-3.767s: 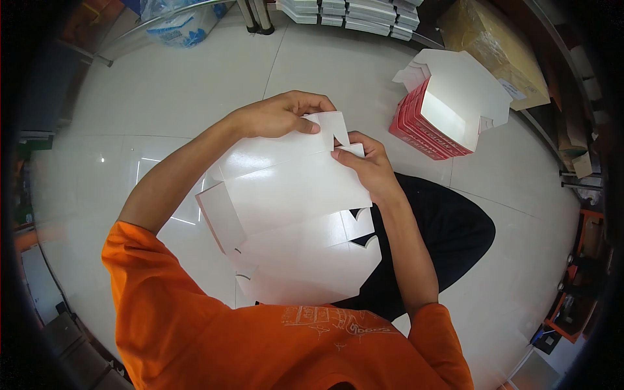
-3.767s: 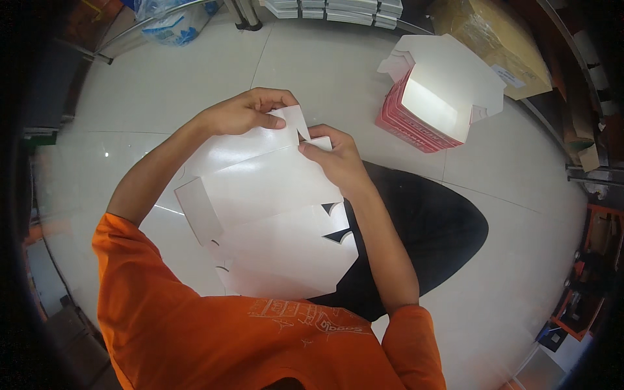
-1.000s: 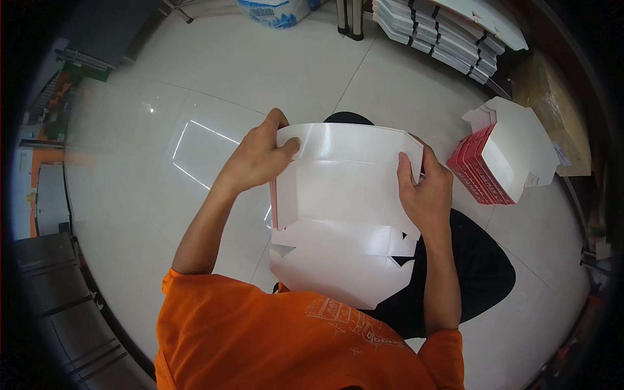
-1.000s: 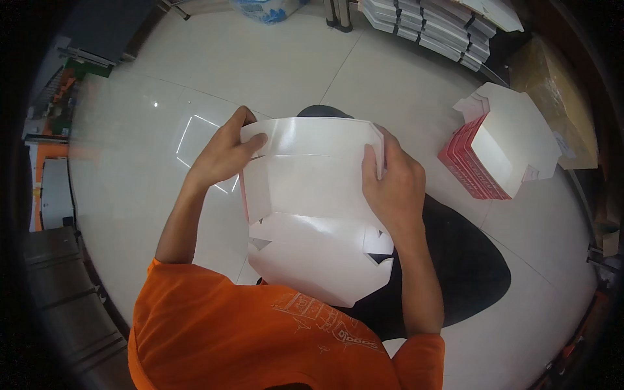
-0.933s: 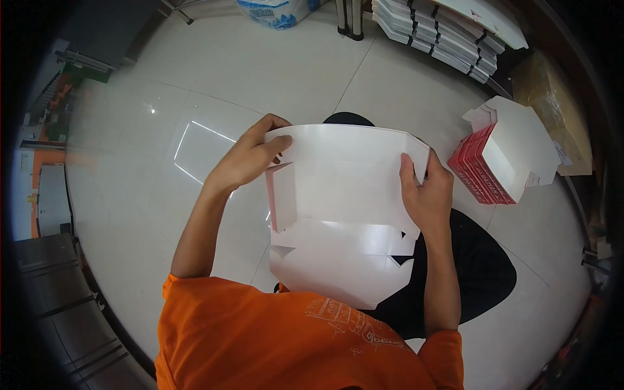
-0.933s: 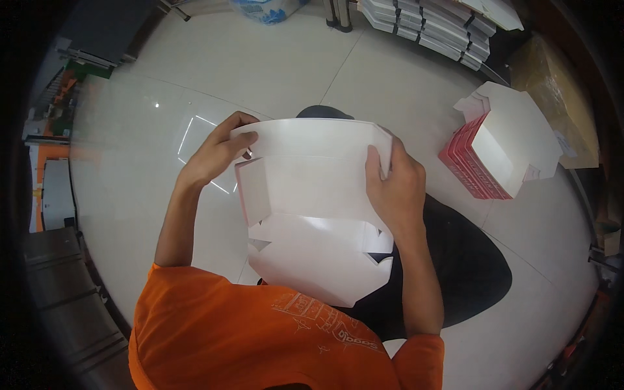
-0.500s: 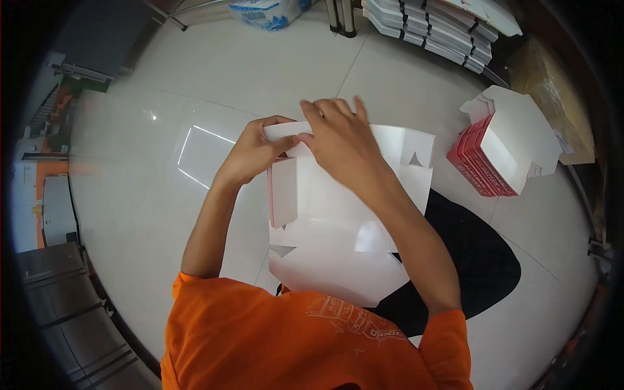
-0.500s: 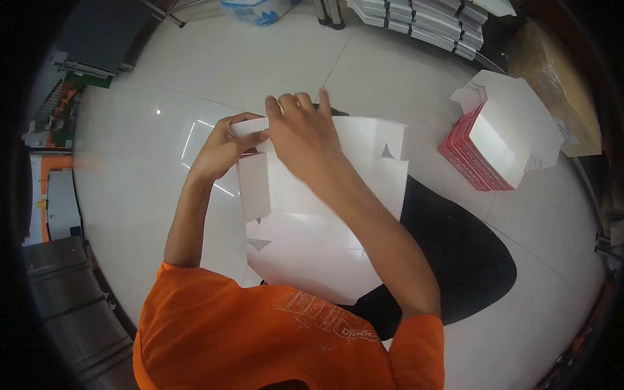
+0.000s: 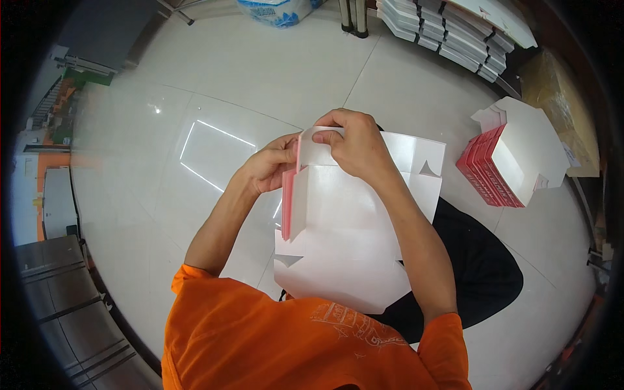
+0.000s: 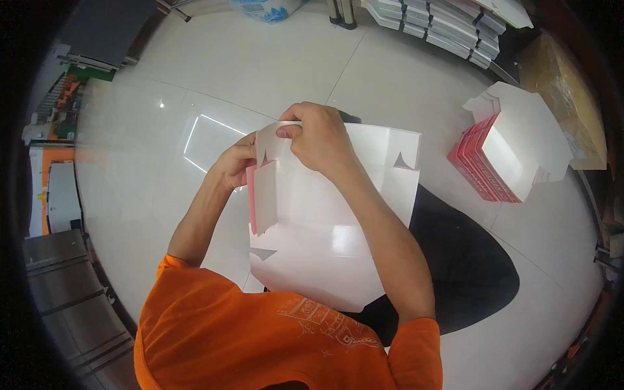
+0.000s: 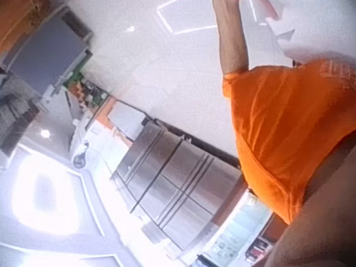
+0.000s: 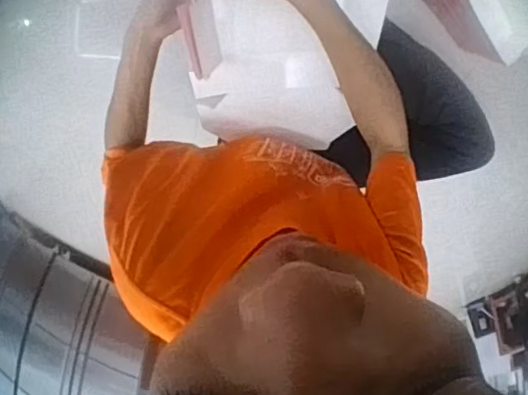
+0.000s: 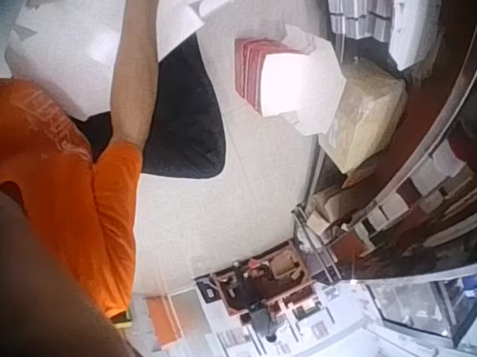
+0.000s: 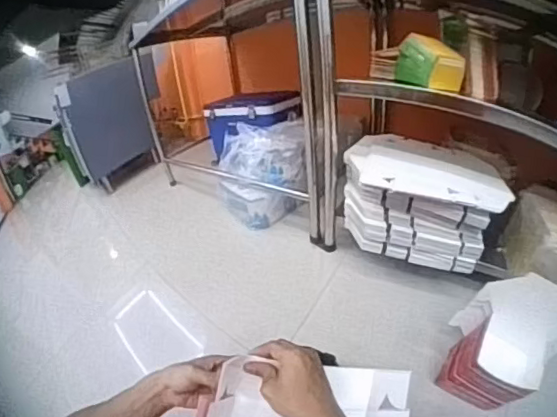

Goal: The person assembles cardboard food containers by hand, folding and interlocking the flaps of flat templates to form open boxes and stacking them.

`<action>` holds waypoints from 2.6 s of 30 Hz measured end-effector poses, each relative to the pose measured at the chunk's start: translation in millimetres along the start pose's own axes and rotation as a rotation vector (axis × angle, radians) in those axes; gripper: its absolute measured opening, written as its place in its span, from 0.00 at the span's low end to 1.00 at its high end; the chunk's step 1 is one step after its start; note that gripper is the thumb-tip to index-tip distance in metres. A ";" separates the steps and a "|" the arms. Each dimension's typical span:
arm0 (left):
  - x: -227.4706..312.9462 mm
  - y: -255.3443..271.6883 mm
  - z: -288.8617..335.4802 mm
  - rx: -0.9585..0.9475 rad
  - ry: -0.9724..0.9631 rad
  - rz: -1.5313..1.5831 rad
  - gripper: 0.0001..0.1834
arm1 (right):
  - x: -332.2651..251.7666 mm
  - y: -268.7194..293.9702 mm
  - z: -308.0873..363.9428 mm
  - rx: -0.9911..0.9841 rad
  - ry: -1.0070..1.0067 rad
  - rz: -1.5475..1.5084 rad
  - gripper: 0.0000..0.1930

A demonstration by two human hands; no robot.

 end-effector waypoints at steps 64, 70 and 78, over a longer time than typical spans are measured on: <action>-111.0 0.1 114.0 0.674 0.060 -0.628 0.16 | 76.0 33.6 265.2 0.500 -0.393 0.230 0.10; -119.7 4.6 119.8 0.709 0.038 -0.586 0.18 | 48.9 13.3 260.3 0.571 -0.165 0.590 0.07; -116.5 -9.7 116.0 0.717 -0.049 -0.604 0.18 | 58.2 8.0 261.4 0.581 -0.172 0.524 0.08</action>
Point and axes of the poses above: each hand's wrist, its own z-axis away from the middle knuckle, its own y-axis out of the back of the hand, x = y × z, the point moved 7 cm from there along -z, towards the middle knuckle
